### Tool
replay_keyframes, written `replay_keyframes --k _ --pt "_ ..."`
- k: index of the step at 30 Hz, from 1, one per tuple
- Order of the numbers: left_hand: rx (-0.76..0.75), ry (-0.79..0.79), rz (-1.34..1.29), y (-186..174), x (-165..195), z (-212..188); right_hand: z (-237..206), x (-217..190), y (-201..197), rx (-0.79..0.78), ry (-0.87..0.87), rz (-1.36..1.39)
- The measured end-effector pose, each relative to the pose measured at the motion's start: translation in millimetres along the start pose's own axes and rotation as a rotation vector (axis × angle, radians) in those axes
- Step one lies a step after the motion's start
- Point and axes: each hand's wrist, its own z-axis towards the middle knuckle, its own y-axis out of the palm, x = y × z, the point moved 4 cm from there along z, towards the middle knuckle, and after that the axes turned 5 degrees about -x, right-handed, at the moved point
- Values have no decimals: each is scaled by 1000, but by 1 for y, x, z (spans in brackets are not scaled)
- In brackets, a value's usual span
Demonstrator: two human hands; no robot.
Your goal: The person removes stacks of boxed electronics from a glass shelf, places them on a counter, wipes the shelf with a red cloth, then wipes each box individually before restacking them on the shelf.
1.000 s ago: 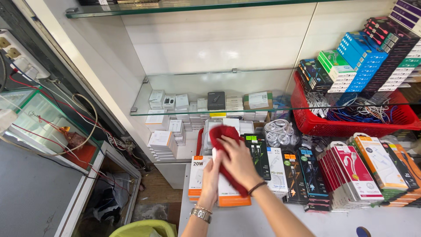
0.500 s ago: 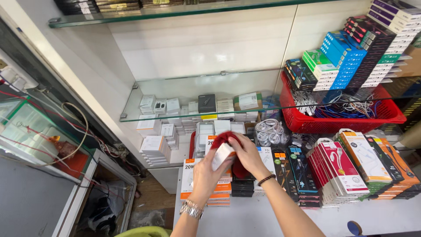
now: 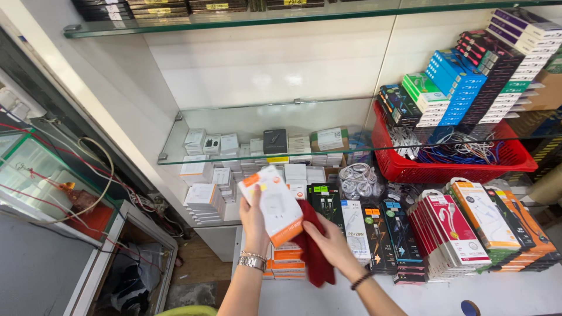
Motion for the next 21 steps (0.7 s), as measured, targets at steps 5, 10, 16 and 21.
replay_keyframes --k 5,10,16,21 --pt "-13 142 -41 -6 -17 2 7 -48 -3 162 -268 -170" --pt "-73 136 -208 7 -29 -1 10 -68 53 213 -707 -884" --pt "-142 -52 -196 -24 10 1 0 15 0 213 87 313" --pt "-237 12 562 1 -18 -21 6 14 23 -132 224 1114"
